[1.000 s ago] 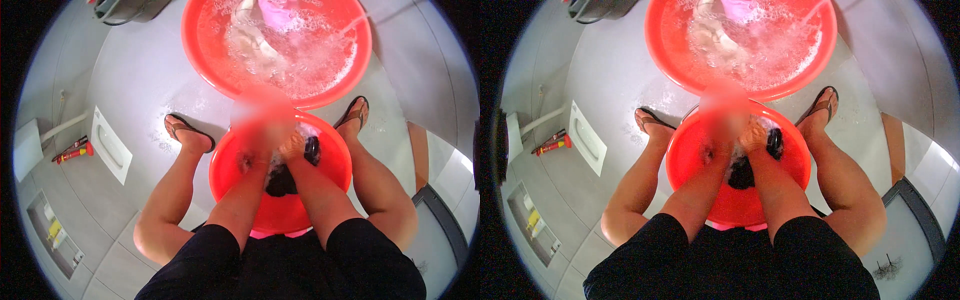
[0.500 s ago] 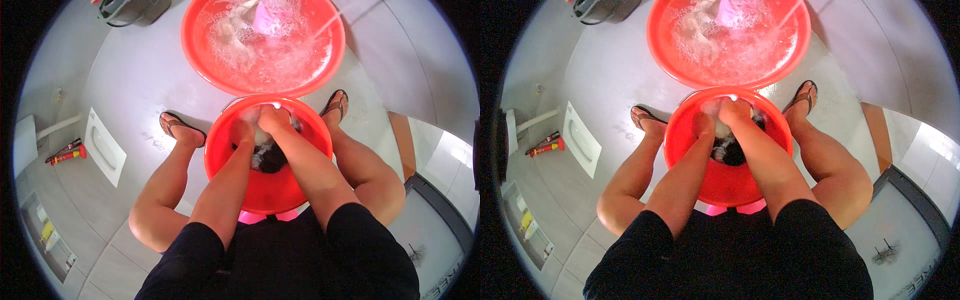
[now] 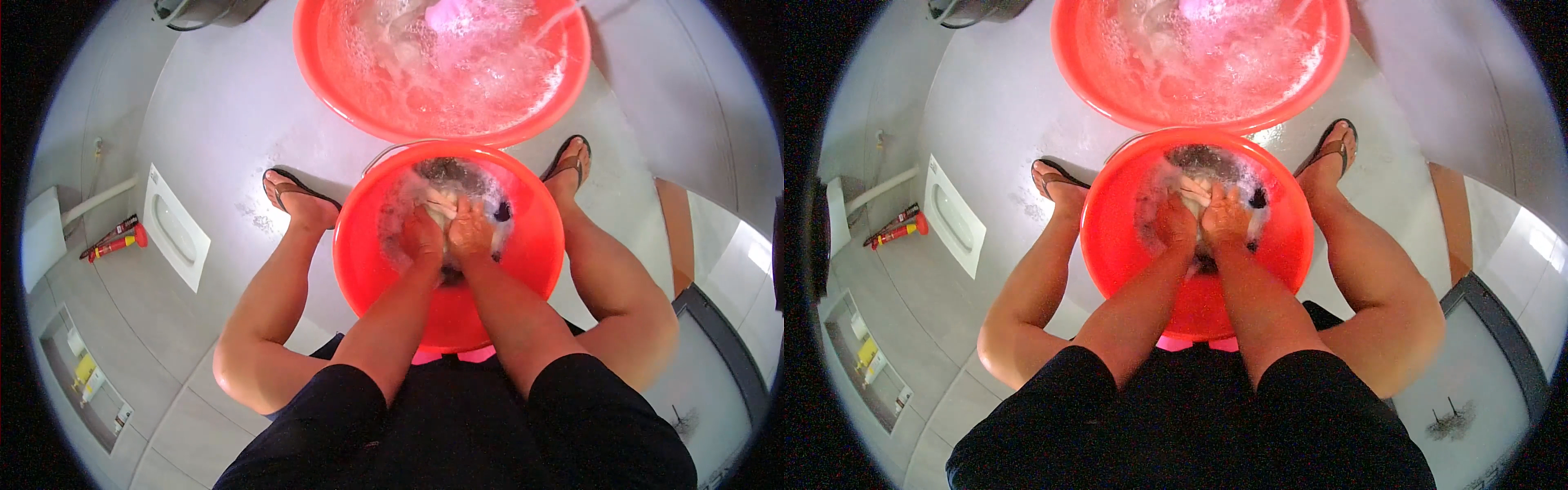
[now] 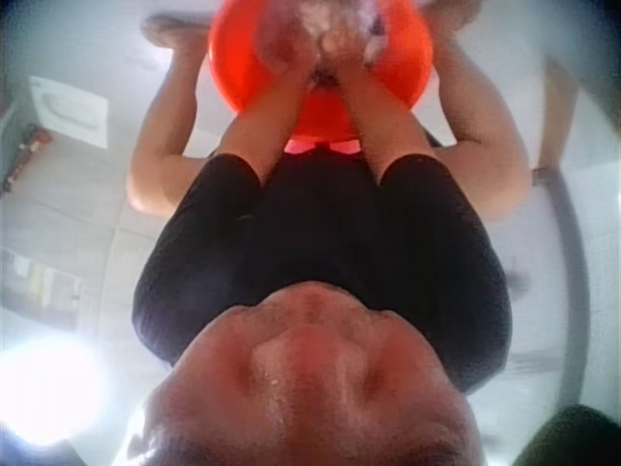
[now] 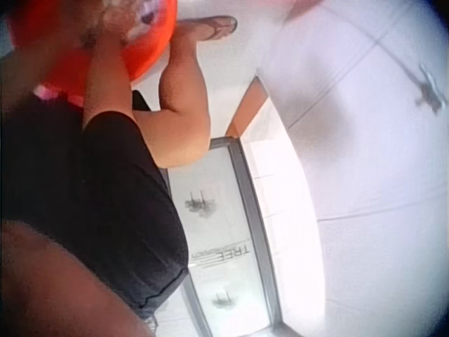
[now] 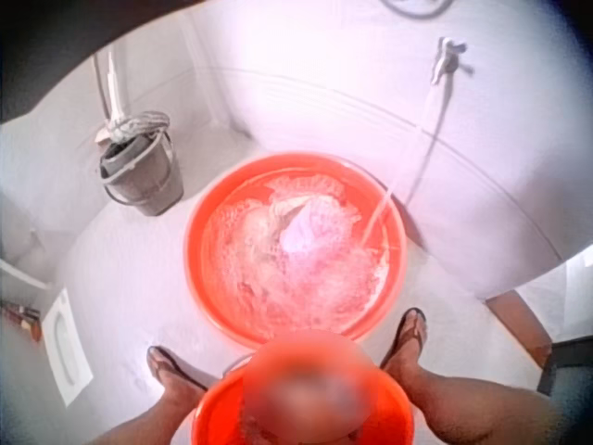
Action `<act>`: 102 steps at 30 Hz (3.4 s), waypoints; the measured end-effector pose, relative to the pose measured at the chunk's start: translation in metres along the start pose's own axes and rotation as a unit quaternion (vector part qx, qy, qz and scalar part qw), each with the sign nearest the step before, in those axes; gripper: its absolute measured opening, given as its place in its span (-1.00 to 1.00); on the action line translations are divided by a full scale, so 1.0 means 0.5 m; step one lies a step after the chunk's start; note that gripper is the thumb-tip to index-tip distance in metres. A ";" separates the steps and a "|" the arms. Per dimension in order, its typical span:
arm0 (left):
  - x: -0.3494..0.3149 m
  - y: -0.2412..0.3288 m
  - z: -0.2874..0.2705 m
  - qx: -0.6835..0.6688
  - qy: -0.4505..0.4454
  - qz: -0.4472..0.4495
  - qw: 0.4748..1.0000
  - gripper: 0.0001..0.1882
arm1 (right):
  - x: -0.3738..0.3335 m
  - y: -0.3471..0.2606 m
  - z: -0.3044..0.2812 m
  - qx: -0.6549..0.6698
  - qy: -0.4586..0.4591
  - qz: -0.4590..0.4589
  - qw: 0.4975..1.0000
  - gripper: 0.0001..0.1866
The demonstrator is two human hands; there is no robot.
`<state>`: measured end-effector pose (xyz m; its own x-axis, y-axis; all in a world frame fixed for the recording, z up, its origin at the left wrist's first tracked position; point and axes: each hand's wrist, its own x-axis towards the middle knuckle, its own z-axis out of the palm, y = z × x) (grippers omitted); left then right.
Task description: The person washes clothes by scrubbing garments by hand in a soapy bucket, wringing out each piece, and transferring them into a water-filled basin.
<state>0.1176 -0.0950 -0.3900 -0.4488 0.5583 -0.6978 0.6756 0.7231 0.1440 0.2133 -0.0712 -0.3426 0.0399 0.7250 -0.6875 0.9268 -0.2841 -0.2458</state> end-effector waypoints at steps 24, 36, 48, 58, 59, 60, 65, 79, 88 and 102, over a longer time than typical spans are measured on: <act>-0.190 0.019 -0.436 -0.530 0.013 0.223 0.818 -0.63 | -0.065 -0.025 -0.245 0.577 0.016 -0.244 0.779 -0.81; -0.226 0.061 -0.423 -0.756 -0.334 0.305 0.472 -0.56 | -0.397 -0.209 -0.305 0.682 0.075 -0.346 0.641 -0.74; -0.034 -0.009 -0.193 -0.769 -0.352 0.241 0.476 -0.68 | -0.349 -0.238 -0.171 0.279 0.357 -0.266 0.851 -0.80; -0.110 0.027 -0.263 -0.684 -0.604 0.379 0.151 -0.48 | -0.290 -0.235 -0.145 0.259 0.318 -0.259 0.875 -0.64; -0.187 0.063 -0.315 -0.743 -0.466 0.236 0.418 -0.43 | -0.259 -0.213 -0.182 0.277 0.347 -0.185 0.877 -0.62; -0.230 0.076 -0.352 -0.716 -0.266 0.071 0.641 -0.36 | -0.234 -0.209 -0.221 0.297 0.369 -0.119 0.872 -0.60; -0.219 0.017 -0.417 -0.458 -0.225 0.295 0.808 -0.49 | -0.184 -0.131 -0.304 0.373 0.325 -0.224 0.840 -0.55; -0.294 0.057 -0.391 -0.756 -0.219 0.090 0.610 -0.42 | -0.361 -0.141 -0.271 0.571 0.101 -0.373 0.724 -0.89; -0.254 0.068 -0.290 -0.714 -0.267 0.092 0.641 -0.61 | -0.285 -0.180 -0.273 0.288 0.346 -0.177 0.875 -0.66; -0.260 0.051 -0.394 -0.609 -0.523 0.157 0.576 -0.02 | -0.156 -0.020 -0.274 -0.075 0.146 -0.533 0.830 -0.65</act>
<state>0.0777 -0.0690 -0.1574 0.6120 0.6485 -0.4527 -0.5685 0.7586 0.3182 0.2522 -0.0392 -0.1929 -0.7638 0.6422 0.0653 0.5299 0.6816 -0.5047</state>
